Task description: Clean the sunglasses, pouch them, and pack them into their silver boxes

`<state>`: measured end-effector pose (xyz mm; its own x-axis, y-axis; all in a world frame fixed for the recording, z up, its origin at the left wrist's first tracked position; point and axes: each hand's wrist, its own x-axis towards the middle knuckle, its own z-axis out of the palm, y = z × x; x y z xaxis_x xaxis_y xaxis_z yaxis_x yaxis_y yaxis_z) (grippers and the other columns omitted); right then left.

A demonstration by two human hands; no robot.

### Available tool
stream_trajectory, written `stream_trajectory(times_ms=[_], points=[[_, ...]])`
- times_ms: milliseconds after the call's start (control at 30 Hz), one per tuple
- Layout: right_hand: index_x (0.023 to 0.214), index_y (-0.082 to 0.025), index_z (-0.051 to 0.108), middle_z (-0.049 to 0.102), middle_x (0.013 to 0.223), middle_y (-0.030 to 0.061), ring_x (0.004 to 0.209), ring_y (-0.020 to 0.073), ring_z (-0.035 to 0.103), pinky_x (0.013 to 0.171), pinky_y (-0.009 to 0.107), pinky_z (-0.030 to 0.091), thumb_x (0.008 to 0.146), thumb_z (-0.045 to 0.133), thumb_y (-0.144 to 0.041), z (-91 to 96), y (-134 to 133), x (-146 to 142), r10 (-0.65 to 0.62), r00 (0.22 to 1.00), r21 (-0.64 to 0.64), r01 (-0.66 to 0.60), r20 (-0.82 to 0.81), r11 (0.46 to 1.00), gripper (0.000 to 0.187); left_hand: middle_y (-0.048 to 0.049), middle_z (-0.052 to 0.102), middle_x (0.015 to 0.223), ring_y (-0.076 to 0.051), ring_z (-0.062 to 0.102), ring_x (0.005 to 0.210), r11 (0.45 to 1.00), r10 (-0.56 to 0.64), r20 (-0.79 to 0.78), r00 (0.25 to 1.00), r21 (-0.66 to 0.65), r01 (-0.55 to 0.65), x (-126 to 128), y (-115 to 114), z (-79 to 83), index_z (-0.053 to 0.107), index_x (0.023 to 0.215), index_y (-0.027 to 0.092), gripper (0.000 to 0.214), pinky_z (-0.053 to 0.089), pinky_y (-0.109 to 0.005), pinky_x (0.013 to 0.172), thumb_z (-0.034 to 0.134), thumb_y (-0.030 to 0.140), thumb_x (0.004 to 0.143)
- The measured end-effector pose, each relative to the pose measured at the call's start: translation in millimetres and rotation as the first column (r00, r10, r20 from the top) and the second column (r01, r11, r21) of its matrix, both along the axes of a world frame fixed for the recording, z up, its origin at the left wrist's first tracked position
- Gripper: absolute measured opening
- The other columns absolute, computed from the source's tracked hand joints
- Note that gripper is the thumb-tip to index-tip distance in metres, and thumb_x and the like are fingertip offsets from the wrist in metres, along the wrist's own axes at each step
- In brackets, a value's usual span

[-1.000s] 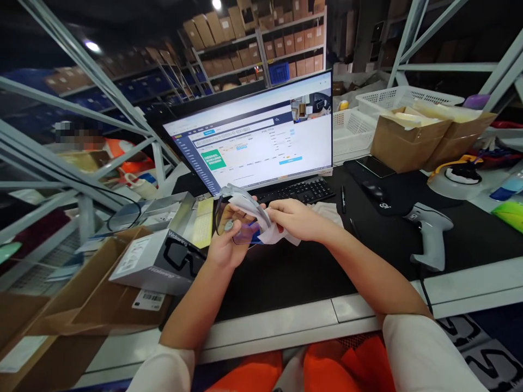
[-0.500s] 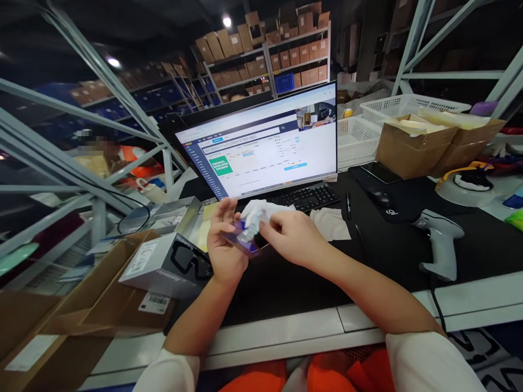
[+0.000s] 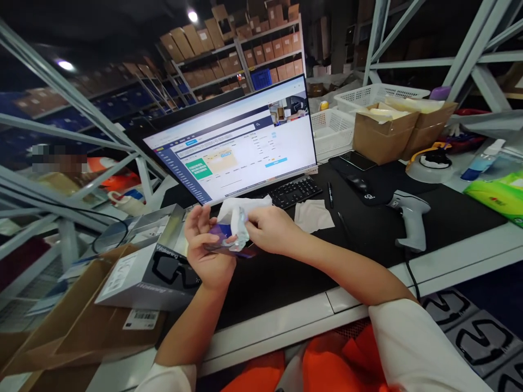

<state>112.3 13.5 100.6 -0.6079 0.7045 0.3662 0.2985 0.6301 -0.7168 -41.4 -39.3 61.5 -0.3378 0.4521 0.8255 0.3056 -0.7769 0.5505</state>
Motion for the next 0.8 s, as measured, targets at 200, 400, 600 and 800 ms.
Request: stream_trajectory(times_ms=[200, 400, 600, 800], points=[[0.057, -0.019, 0.048, 0.050, 0.056, -0.0017, 0.058, 0.0117, 0.037, 0.066, 0.030, 0.031, 0.084, 0.055, -0.019, -8.6, -2.2, -2.6, 0.272, 0.962, 0.281, -0.266, 0.018, 0.922, 0.028, 0.0024, 0.066, 0.124, -0.020, 0.064, 0.119, 0.967, -0.174, 0.349, 0.921, -0.113, 0.226, 7.4, -2.1, 12.4, 0.067, 0.096, 0.030, 0.037, 0.051, -0.034, 0.105, 0.091, 0.034, 0.069], [0.055, -0.018, 0.046, 0.045, 0.056, -0.0031, 0.058, 0.0103, 0.039, 0.060, 0.027, 0.029, 0.081, 0.050, -0.019, -4.4, -1.2, 1.5, 0.268, 0.957, 0.016, -0.267, -0.114, 0.963, 0.027, 0.0042, 0.068, 0.099, -0.013, 0.067, 0.096, 0.898, -0.300, 0.532, 0.792, -0.121, 0.422, -1.4, 2.6, 28.0, 0.064, 0.090, 0.029, 0.038, 0.056, -0.028, 0.090, 0.093, 0.028, 0.065], [0.059, -0.017, 0.055, 0.049, 0.057, -0.0024, 0.058, 0.0106, 0.043, 0.058, 0.027, 0.029, 0.089, 0.053, -0.037, 0.8, 1.8, 5.0, 0.120, 0.973, -0.261, -0.170, -0.197, 0.950, 0.036, 0.0010, 0.069, 0.106, -0.013, 0.067, 0.097, 0.904, -0.259, 0.457, 0.851, -0.196, 0.381, -11.7, 0.9, 28.6, 0.068, 0.090, 0.026, 0.039, 0.055, -0.023, 0.084, 0.095, 0.024, 0.062], [0.062, -0.019, 0.041, 0.042, 0.061, -0.0036, 0.061, 0.0105, 0.039, 0.059, 0.027, 0.025, 0.093, 0.052, -0.036, -5.9, 9.0, 2.6, -0.034, 0.994, -0.064, 0.028, -0.102, 0.998, 0.037, -0.0021, 0.068, 0.115, -0.019, 0.066, 0.114, 0.875, -0.304, 0.414, 0.858, -0.236, 0.423, -13.8, -0.6, 26.5, 0.071, 0.089, 0.025, 0.036, 0.056, -0.025, 0.090, 0.095, 0.025, 0.063]])
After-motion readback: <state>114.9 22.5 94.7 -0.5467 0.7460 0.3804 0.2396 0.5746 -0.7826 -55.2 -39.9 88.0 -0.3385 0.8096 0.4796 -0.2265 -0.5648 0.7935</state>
